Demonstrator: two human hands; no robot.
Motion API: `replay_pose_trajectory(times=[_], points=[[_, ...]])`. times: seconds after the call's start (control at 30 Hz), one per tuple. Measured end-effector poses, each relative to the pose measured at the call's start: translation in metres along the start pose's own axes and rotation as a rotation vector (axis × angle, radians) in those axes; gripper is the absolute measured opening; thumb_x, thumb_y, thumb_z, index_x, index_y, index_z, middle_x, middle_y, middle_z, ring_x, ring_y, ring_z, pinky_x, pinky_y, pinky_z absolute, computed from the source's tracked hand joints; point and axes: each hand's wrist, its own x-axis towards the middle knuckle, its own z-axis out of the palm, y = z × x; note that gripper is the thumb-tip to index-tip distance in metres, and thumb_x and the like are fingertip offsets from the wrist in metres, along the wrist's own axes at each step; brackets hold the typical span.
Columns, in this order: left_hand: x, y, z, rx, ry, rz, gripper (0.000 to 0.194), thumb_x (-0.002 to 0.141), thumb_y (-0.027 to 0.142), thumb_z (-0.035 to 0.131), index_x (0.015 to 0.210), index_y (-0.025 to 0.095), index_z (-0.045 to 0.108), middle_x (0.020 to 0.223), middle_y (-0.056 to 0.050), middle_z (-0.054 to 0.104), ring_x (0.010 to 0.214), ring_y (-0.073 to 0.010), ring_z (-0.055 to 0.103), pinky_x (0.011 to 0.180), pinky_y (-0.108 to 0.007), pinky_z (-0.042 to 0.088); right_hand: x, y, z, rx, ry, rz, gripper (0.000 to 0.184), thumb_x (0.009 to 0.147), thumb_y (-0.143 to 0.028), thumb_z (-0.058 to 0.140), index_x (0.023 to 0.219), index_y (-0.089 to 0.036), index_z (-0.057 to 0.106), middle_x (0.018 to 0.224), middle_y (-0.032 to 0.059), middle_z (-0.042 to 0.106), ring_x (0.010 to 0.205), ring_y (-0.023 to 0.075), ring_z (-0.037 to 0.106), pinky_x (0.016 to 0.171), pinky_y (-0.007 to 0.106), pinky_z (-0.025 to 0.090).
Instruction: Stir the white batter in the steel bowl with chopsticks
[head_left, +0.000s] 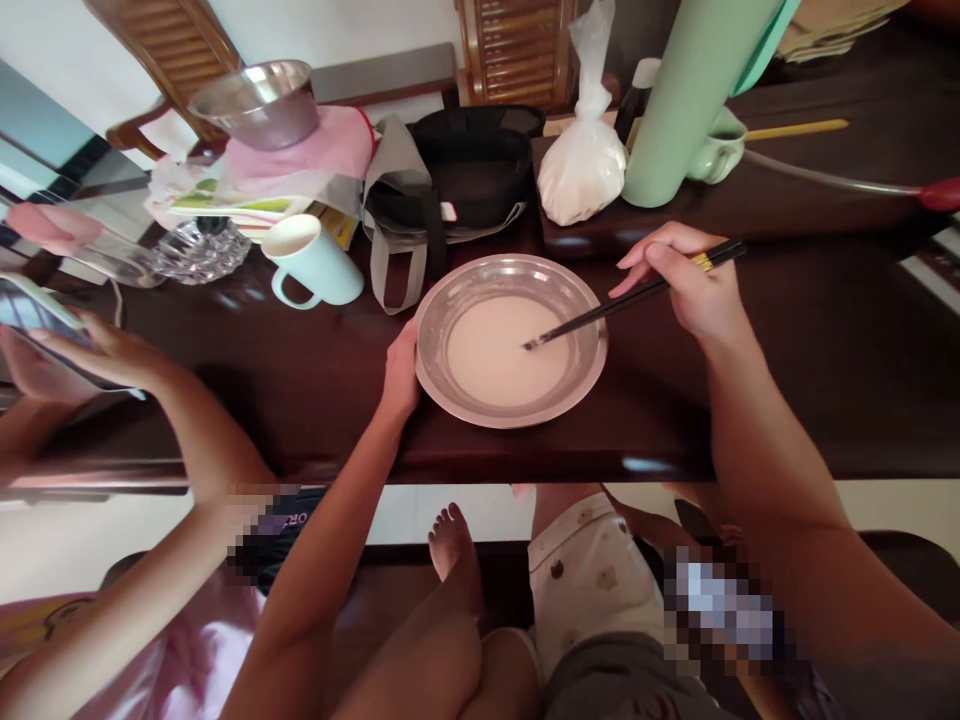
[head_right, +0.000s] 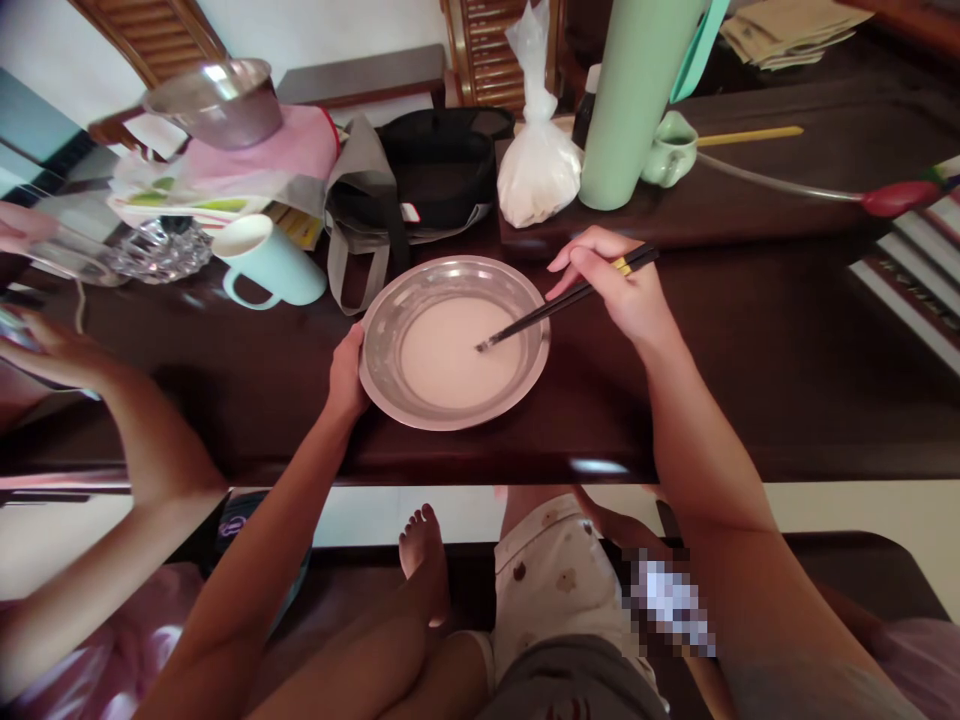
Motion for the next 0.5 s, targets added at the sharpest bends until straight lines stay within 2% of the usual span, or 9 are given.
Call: replay_pose_trajectory(times=[0.07,0.17,0.23,0.37,0.43,0.5], points=[[-0.0003,0.0009,-0.0002,0.006,0.002,-0.003,0.045,0.091,0.052,0.042,0.101,0.02,0.073,0.109,-0.004,0.073,0.114,-0.0232,0.061,0.102,-0.034,0.044,-0.0009,-0.0006,0.0012,0.035,-0.065,0.025,0.021,0.091,-0.038,0.061,0.083,-0.023,0.074,0.064,0.0003,0.072,0.058,0.0158,0.069,0.064,0.031,0.053],[-0.0014,0.0045,-0.0007,0.031,0.0,-0.01,0.046,0.092,0.051,0.041,0.103,0.02,0.072,0.109,-0.003,0.073,0.111,-0.0232,0.061,0.101,-0.033,0.044,-0.0024,-0.0024,0.0067,-0.008,-0.164,0.077,0.019,0.091,-0.038,0.062,0.086,-0.025,0.075,0.076,0.0011,0.075,0.072,0.0177,0.072,0.069,0.032,0.055],[-0.0022,0.0067,-0.0007,0.045,-0.006,-0.012,0.046,0.092,0.051,0.04,0.104,0.02,0.072,0.109,-0.002,0.073,0.111,-0.0231,0.061,0.1,-0.032,0.044,-0.0019,-0.0021,0.0068,-0.055,-0.127,0.052,0.017,0.089,-0.037,0.064,0.086,-0.026,0.075,0.081,0.0007,0.075,0.077,0.018,0.073,0.072,0.032,0.055],[-0.0026,0.0067,-0.0006,0.051,-0.006,-0.006,0.045,0.093,0.05,0.04,0.101,0.02,0.073,0.105,-0.003,0.074,0.111,-0.0224,0.062,0.101,-0.032,0.044,-0.0003,0.0006,0.0002,-0.004,0.011,-0.023,0.02,0.089,-0.039,0.064,0.082,-0.024,0.075,0.067,-0.0006,0.071,0.059,0.0163,0.07,0.064,0.032,0.053],[-0.002,0.0052,-0.0007,0.05,-0.003,-0.009,0.045,0.092,0.05,0.04,0.1,0.02,0.073,0.104,-0.003,0.074,0.11,-0.0225,0.062,0.1,-0.032,0.045,-0.0011,-0.0004,0.0011,0.018,-0.044,0.016,0.022,0.09,-0.04,0.062,0.084,-0.023,0.075,0.064,-0.0002,0.072,0.059,0.017,0.069,0.064,0.033,0.054],[-0.0013,0.0038,-0.0009,0.05,0.003,-0.016,0.045,0.092,0.05,0.04,0.101,0.02,0.072,0.105,-0.003,0.074,0.11,-0.0228,0.062,0.1,-0.033,0.045,-0.0023,-0.003,0.0052,-0.007,-0.137,0.07,0.021,0.09,-0.04,0.062,0.086,-0.024,0.075,0.071,0.0006,0.075,0.068,0.0186,0.071,0.068,0.034,0.055]])
